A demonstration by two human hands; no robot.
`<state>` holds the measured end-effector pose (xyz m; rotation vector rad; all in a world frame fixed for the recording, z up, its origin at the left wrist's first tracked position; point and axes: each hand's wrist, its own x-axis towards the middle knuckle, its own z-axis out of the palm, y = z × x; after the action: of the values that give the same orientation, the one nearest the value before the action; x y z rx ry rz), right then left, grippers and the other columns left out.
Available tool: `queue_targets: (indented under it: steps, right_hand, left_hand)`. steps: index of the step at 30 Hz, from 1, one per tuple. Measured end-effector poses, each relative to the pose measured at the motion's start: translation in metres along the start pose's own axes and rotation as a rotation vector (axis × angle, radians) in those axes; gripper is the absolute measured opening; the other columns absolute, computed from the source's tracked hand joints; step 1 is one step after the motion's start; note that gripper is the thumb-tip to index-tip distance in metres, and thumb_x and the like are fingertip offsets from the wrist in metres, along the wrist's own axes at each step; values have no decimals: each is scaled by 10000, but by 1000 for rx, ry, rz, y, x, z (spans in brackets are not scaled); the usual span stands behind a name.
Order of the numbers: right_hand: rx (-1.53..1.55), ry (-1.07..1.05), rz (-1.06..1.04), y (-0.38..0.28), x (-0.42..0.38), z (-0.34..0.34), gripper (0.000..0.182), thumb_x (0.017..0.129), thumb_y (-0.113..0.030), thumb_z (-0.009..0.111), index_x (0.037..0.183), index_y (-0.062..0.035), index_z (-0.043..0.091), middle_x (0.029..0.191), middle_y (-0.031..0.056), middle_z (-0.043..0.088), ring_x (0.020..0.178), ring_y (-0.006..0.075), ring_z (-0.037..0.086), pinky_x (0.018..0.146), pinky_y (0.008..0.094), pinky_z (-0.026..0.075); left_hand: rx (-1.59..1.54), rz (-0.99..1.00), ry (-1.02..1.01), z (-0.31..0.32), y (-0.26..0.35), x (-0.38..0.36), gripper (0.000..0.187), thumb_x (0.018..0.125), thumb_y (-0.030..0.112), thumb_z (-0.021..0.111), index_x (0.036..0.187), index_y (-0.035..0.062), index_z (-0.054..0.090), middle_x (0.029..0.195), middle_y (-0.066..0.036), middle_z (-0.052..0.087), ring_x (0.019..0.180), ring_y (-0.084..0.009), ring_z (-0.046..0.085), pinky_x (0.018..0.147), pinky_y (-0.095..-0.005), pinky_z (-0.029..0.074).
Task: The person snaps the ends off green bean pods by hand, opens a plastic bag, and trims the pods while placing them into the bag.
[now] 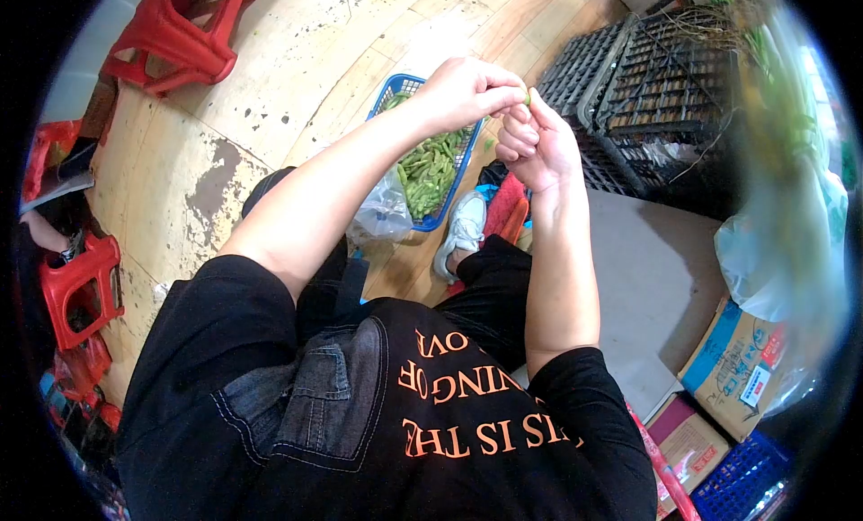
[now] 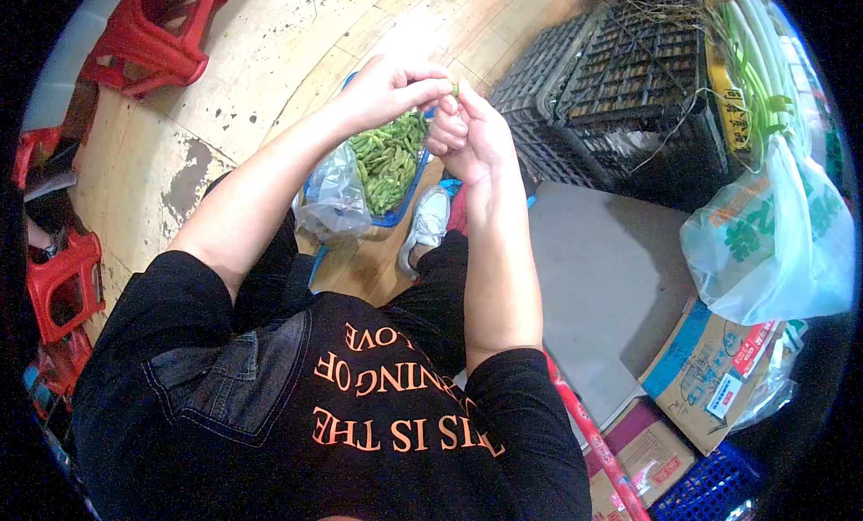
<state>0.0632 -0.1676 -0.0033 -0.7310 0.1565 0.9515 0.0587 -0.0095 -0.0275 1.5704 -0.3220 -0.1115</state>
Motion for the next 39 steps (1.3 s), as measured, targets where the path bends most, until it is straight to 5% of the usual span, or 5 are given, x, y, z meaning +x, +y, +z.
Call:
queue_targets:
  steps: [12, 18, 22, 26, 39]
  right_hand:
    - [324, -238, 57, -1, -5, 3, 408, 912, -381, 268, 628, -119, 399, 436, -54, 286, 363, 76, 239, 392, 216, 232]
    - [-386, 355, -283, -6, -1, 6, 356, 914, -365, 327, 743, -87, 470, 480, -47, 315, 380, 65, 274, 395, 220, 282]
    - [-1215, 496, -843, -6, 0, 4, 223, 787, -96, 566, 1003, -40, 556, 540, -18, 422, 453, 58, 362, 422, 210, 321]
    - [-1569, 617, -793, 1, -3, 11, 270, 735, -63, 603, 1005, -81, 603, 571, 83, 468, 487, 94, 418, 482, 235, 382]
    - [-1112, 499, -673, -4, 3, -9, 234, 756, -120, 638, 953, 5, 619, 653, -44, 527, 553, 38, 424, 491, 186, 354]
  left_hand:
    - [-112, 23, -9, 2, 11, -1, 213, 838, 147, 534, 983, 7, 601, 812, -30, 625, 717, -60, 551, 643, -200, 445]
    - [14, -44, 139, 1, -3, 2, 209, 778, 235, 595, 851, 46, 644, 646, -21, 612, 608, -39, 546, 572, -200, 438]
    - [-14, -124, 155, -2, -5, 3, 200, 777, 235, 584, 755, 42, 633, 591, 3, 572, 552, -41, 506, 529, -201, 410]
    - [-114, -183, 41, -5, -8, 4, 204, 783, 225, 572, 714, 40, 623, 567, 16, 543, 540, -42, 485, 519, -200, 397]
    - [-197, -159, -66, -5, 1, 0, 208, 825, 235, 555, 817, 37, 616, 657, 36, 544, 610, -31, 475, 568, -177, 379]
